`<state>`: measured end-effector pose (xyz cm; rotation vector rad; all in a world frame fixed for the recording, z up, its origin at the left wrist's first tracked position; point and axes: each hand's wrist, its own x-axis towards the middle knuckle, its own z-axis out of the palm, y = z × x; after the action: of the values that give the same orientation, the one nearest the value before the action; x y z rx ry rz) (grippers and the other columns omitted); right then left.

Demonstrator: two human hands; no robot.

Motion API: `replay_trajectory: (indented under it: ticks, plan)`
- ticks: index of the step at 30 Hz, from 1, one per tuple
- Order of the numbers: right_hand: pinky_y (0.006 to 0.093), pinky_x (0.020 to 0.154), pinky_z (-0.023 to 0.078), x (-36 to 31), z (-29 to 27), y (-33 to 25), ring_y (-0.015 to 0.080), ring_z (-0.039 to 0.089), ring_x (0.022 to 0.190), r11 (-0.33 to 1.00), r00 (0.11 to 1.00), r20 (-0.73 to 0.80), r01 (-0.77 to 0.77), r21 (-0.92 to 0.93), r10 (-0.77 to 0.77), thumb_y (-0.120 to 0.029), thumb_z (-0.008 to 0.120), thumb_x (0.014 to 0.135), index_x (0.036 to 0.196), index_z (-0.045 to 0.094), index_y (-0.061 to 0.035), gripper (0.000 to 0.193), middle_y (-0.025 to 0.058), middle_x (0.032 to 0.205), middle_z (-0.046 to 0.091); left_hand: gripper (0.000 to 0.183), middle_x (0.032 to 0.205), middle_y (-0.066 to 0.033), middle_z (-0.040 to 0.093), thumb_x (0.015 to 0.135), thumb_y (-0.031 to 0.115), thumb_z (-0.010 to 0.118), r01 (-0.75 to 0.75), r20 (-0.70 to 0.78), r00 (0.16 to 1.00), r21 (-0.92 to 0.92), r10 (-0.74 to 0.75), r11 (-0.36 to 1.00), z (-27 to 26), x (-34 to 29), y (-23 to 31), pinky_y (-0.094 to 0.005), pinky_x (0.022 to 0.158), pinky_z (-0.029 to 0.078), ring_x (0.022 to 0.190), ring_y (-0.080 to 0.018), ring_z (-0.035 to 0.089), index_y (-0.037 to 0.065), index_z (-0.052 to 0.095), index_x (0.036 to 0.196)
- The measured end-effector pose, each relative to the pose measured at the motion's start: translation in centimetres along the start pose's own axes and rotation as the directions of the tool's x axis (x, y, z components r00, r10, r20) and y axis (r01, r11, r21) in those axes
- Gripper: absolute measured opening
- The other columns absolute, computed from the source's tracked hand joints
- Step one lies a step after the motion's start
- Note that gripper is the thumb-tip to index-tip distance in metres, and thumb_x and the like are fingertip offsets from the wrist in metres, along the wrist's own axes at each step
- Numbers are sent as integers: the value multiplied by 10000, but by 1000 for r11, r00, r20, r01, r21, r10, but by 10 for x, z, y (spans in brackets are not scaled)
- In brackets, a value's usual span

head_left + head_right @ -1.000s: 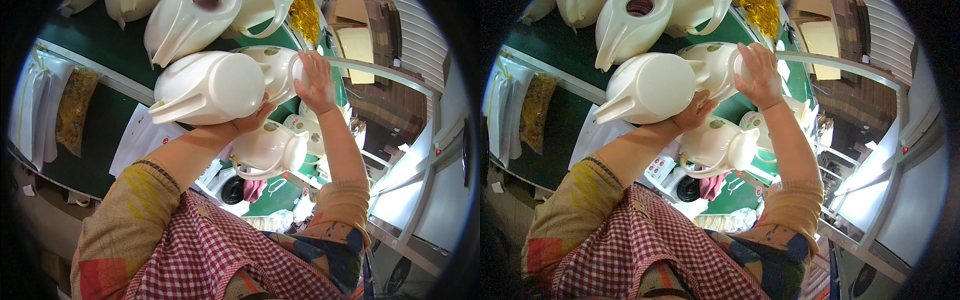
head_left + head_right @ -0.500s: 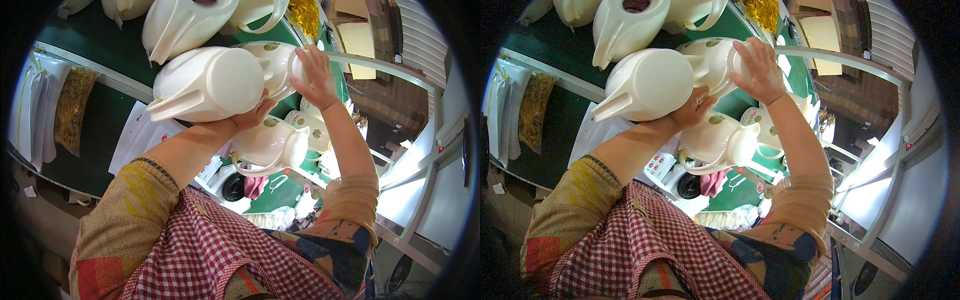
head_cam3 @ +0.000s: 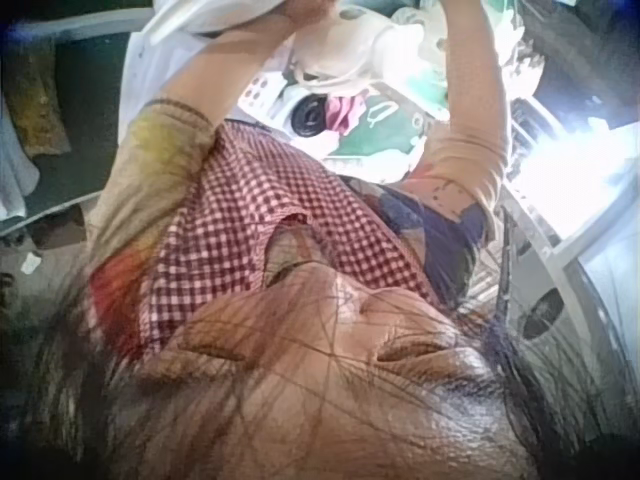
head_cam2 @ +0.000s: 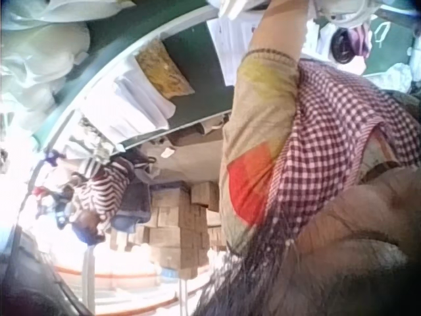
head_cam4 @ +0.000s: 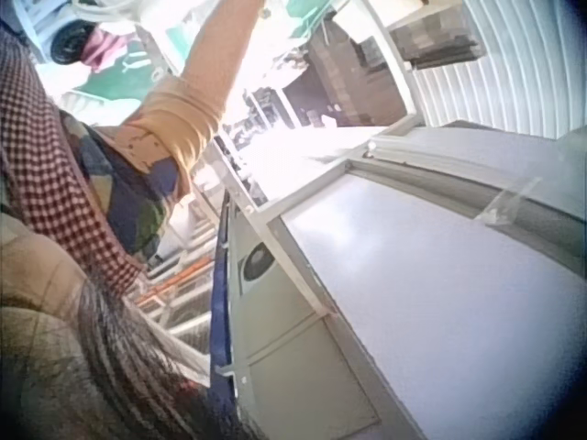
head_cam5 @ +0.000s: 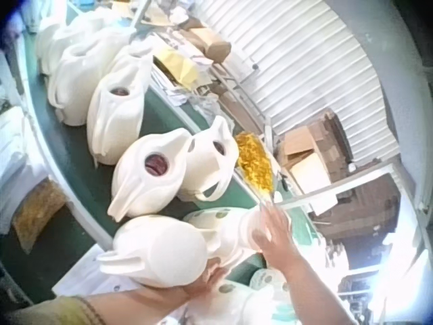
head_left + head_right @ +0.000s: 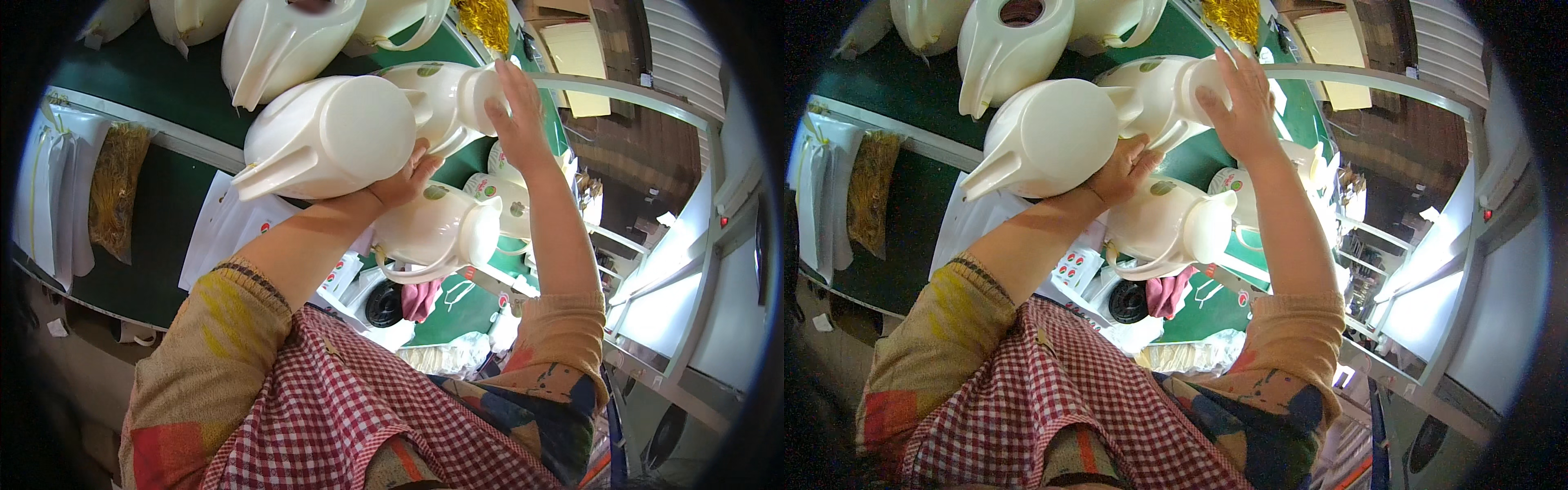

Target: The person applies small round stickers to white plastic pitchers on a green workbench. They pick up a pitcher, place a sticker on its side, and set it down, repeating the process for multiple units. The person also handles white plastic lids, placing them into a container.

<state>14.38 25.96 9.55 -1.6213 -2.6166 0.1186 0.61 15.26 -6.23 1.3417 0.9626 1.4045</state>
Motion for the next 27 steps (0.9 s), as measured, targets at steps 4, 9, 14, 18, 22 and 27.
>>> replay_trajectory:
  ticks: [4,9,14,18,22,27]
  plan:
    - [416,830,497,-10,-23,-5,366,660,917,958,958,-69,-283,-40,280,-564,421,949,1245,609,-98,583,203,995,682,292,693,-169,616,921,270,587,43,28,999,6,-43,999,-3,2,5,-378,588,460,605,-292,597,-18,573,878]
    - [379,809,484,-13,-12,18,309,660,869,977,962,-174,-201,73,211,-569,419,951,1243,609,-121,567,136,896,701,274,681,-110,564,955,289,547,146,95,986,-97,-137,984,-7,4,18,-355,622,438,626,-241,537,38,519,850]
    - [335,776,476,-14,-14,20,246,665,881,935,937,-309,50,-352,-166,-574,481,930,1184,634,-76,579,100,885,709,260,689,-103,566,960,265,545,134,110,986,-84,-124,987,-7,3,19,-330,625,440,628,-204,529,23,517,871]
    - [382,984,412,-4,-58,-17,287,580,1144,727,713,328,-680,102,620,-640,537,865,1267,591,-140,644,153,1116,666,261,684,-103,558,959,258,550,157,110,983,-96,-146,983,-10,4,23,-328,615,436,622,-184,518,17,519,864]
    - [415,958,447,-12,-25,3,269,572,1163,997,998,-7,63,34,-63,-521,697,751,1314,538,-164,686,161,1269,586,256,694,-97,552,963,251,542,171,129,979,-105,-157,980,-3,3,21,-323,619,436,635,-174,514,14,517,867]
    - [383,1082,360,17,-44,-49,304,420,1322,905,831,366,-347,-246,418,-369,774,682,1406,441,-157,824,169,1447,409,236,713,-98,556,964,234,539,178,126,979,-174,-158,968,-6,4,26,-316,628,435,658,-170,517,16,517,874]
